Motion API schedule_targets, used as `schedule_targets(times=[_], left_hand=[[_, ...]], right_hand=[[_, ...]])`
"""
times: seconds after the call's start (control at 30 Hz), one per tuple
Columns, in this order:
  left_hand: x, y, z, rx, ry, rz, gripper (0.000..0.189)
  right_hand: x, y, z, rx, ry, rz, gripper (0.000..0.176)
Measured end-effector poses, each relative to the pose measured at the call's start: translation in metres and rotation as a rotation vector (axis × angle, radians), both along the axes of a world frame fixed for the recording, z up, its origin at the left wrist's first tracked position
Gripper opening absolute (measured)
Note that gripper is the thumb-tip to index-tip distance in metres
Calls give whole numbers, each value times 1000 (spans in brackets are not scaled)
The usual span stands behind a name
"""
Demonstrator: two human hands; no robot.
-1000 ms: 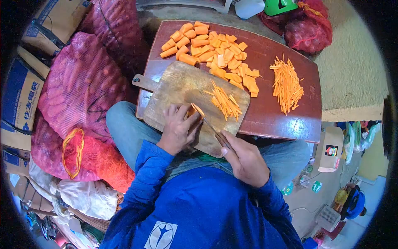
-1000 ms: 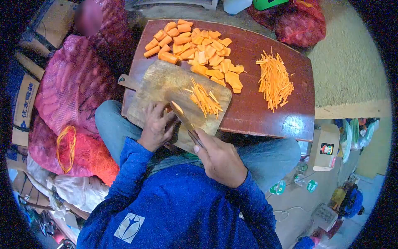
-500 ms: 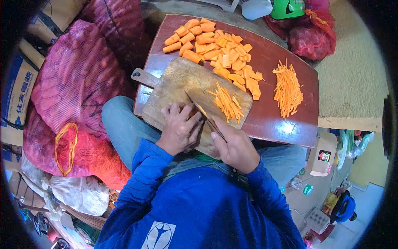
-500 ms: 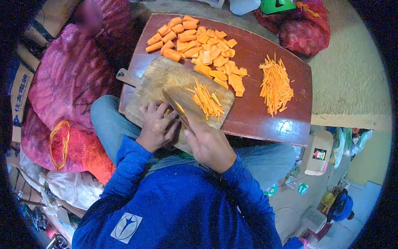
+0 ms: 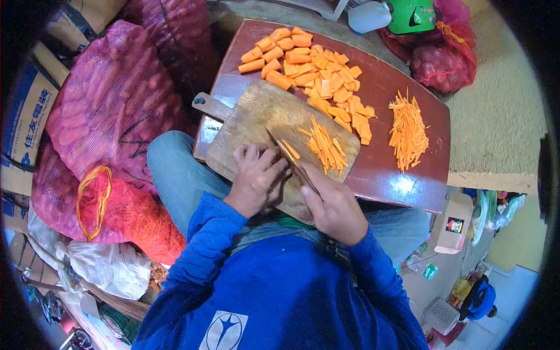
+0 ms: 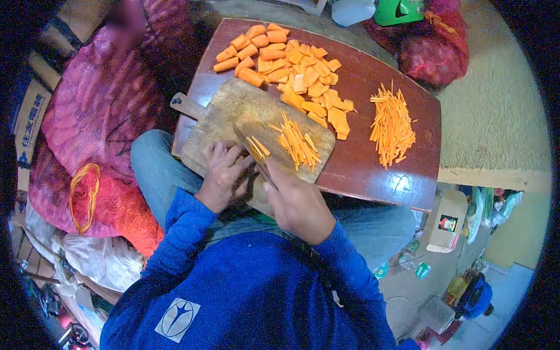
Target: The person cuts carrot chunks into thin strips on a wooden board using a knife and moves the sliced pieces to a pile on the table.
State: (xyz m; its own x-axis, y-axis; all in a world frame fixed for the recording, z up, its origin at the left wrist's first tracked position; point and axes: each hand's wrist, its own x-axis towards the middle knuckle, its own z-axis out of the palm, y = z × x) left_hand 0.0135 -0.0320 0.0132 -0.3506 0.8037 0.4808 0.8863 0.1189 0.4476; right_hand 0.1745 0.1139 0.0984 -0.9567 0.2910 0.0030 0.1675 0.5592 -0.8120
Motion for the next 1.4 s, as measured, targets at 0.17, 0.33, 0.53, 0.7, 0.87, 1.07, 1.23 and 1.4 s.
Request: schedule_targets(times=[0.17, 0.33, 0.53, 0.7, 0.87, 1.07, 1.23, 1.4], left_hand=[[-4, -5, -5, -14, -32, -20, 39], [-4, -2, -4, 44, -87, -36, 41], [-7, -6, -13, 53, -119, -42, 43], [-7, -5, -15, 100, -132, -57, 39], [-4, -4, -15, 73, -82, -55, 37], [-2, -5, -1, 8, -29, -16, 35], [-5, -10, -7, 53, -83, 16, 34], [-4, -9, -8, 48, -98, -3, 37]], right_hand=[[15, -9, 10, 59, -96, -4, 44], [-4, -6, 0, 38, -67, -21, 44], [20, -7, 7, 72, -57, 23, 50], [-2, -8, -2, 29, -85, -14, 46], [20, -13, 6, 29, -33, -20, 45], [-7, -16, -11, 101, -89, -42, 47], [-5, -17, 9, 33, -137, -13, 53], [2, -20, -7, 85, -70, -6, 54]])
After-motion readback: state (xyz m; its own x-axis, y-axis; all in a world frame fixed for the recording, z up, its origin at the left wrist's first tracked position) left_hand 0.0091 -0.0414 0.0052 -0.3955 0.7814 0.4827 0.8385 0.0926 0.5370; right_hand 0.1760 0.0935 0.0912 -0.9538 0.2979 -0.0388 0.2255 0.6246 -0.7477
